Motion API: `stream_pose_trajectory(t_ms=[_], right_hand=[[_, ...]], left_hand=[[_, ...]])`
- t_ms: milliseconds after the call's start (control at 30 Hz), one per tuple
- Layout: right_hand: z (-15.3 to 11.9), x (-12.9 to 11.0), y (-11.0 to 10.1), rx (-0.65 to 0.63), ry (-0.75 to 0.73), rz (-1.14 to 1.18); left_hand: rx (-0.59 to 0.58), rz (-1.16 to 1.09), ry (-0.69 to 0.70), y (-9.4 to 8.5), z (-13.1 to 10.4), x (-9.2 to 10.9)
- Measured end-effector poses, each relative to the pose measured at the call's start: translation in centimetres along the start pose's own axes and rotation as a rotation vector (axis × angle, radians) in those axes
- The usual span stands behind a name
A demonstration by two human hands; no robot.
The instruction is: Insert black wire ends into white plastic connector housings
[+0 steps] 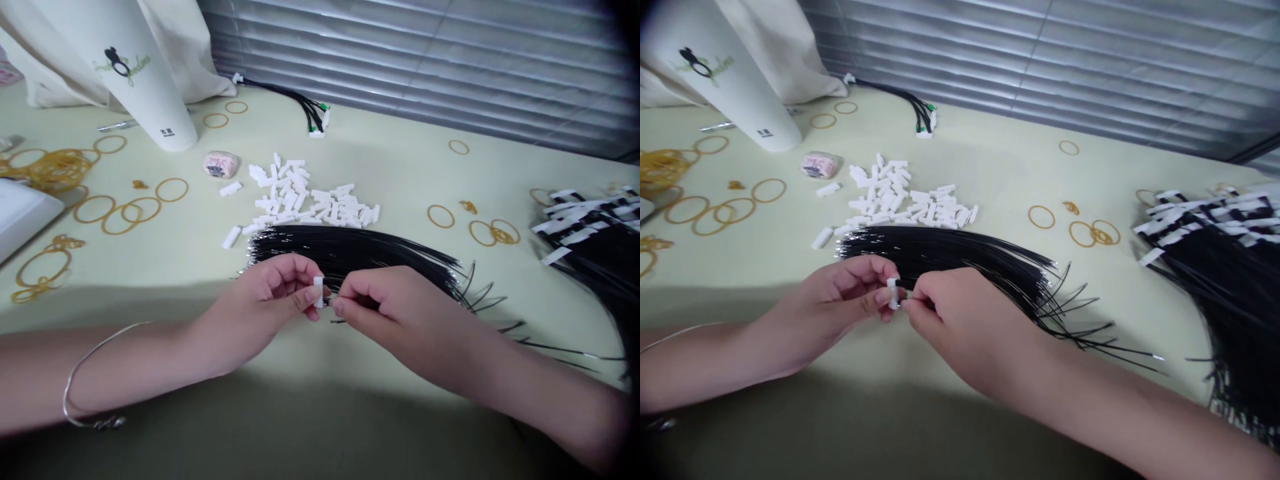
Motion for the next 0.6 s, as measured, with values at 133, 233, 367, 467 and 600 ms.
stream_pose_trajectory(t_ms=[133,233,367,467,600], right_hand=[[0.4,0.0,0.3,0.045,-0.008,0.038],[0.3,-0.2,-0.1,0.062,-0.011,0.064],[-0.3,-0.3,-0.8,0.039,-0.012,0.008],[-0.6,-0.3,-0.8,0.056,-0.016,-0.053],[-0.1,-0.5,0.0,0.082,-0.032,-0.054]], left_hand=[[0.007,0.008,0.023,-0.1,0.0,0.1],[0.022,-0.011,0.022,-0.2,0.1,0.0],[0.015,-0.050,0.002,-0.2,0.0,-0.2],[0.022,-0.053,0.000,-0.2,-0.1,-0.3],[0.034,-0.046,0.021,-0.3,-0.1,-0.2]])
Point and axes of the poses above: each hand's wrist, its own z-axis towards the middle knuckle, its own y-axis out of the palm, x = y × z, the point moved 7 cm from there along z, towards the middle knuckle, and after that the axes turned 1 degree about -y, right-handed, at the moved point
